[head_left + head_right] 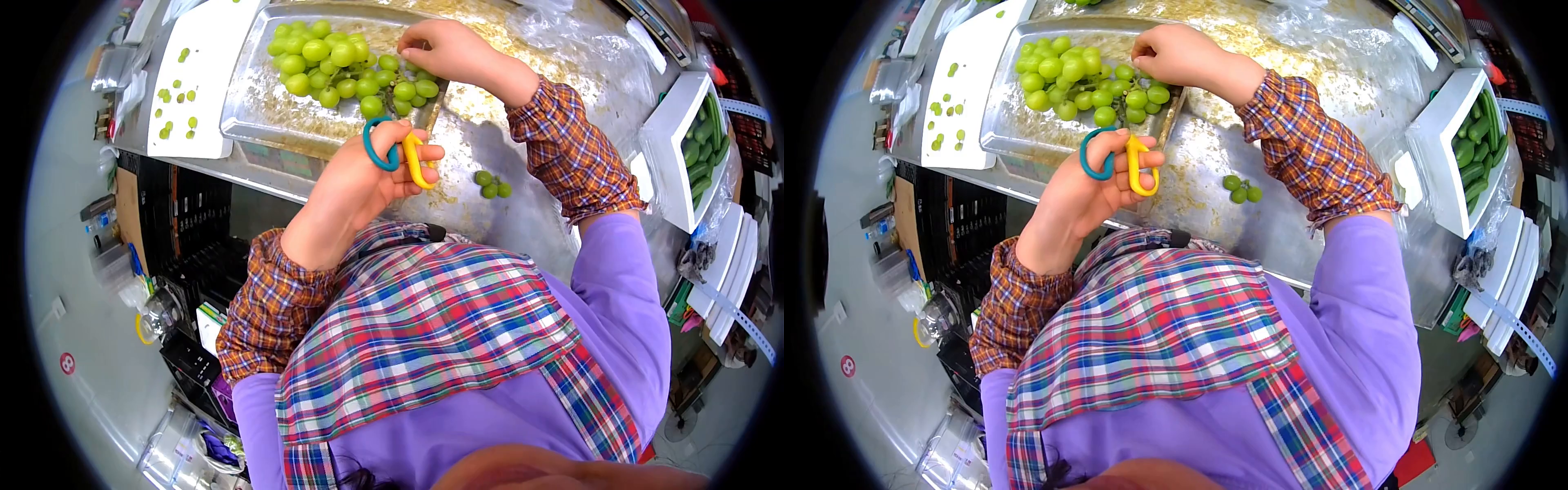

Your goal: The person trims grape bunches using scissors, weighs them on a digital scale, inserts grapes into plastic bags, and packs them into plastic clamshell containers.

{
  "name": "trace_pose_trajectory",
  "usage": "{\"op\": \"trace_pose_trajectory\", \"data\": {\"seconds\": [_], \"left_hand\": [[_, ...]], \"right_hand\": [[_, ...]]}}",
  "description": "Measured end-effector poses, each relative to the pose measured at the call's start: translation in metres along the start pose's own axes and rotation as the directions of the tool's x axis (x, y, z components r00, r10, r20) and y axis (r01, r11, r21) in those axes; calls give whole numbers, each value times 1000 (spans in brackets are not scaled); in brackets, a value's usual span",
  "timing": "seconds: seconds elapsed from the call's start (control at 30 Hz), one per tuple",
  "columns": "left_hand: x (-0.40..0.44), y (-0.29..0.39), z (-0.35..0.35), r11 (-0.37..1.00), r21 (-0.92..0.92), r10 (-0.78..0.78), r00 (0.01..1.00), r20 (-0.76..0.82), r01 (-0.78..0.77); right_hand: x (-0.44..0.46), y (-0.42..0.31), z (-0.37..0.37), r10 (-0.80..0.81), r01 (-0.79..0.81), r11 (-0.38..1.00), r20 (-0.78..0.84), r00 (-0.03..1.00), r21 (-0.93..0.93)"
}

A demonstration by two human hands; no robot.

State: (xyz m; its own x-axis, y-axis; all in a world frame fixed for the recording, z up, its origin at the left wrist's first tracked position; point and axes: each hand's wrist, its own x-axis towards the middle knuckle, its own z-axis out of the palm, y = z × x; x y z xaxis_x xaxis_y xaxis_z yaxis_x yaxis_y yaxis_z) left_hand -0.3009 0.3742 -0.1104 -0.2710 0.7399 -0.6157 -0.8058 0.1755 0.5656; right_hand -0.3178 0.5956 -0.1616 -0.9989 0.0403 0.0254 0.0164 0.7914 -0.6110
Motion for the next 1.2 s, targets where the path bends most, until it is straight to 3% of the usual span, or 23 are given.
{"op": "trace_pose_trajectory", "data": {"seconds": [0.33,0.57,0.73,0.83,0.93,1.03,1.07,1.2], "left_hand": [[8,-2,-11,1000,-18,-15,1000,24,15],[5,-19,-9,989,-5,149,988,-34,-149],[4,-23,-15,985,34,170,984,-49,-168],[4,-24,-18,984,42,172,984,-40,-170],[-1,-24,-19,984,61,169,985,-35,-166],[-19,-25,-19,980,122,160,987,-14,-158],[-27,-26,-20,978,146,154,988,-5,-152],[-58,-30,-28,971,227,71,997,16,-73]], "right_hand": [[-2,-3,4,-19,18,999,-21,1000,-44],[-6,-6,-2,27,-24,999,-67,997,47],[-4,-5,-1,18,-1,994,-151,988,109],[-6,-27,-16,112,-84,980,-152,982,181],[-10,-35,-19,30,3,978,-157,987,207],[-11,-41,-18,-161,159,979,-6,987,-129],[-11,-36,-11,-288,280,941,-18,957,-188],[-24,-47,5,-258,262,861,69,964,-435]]}}
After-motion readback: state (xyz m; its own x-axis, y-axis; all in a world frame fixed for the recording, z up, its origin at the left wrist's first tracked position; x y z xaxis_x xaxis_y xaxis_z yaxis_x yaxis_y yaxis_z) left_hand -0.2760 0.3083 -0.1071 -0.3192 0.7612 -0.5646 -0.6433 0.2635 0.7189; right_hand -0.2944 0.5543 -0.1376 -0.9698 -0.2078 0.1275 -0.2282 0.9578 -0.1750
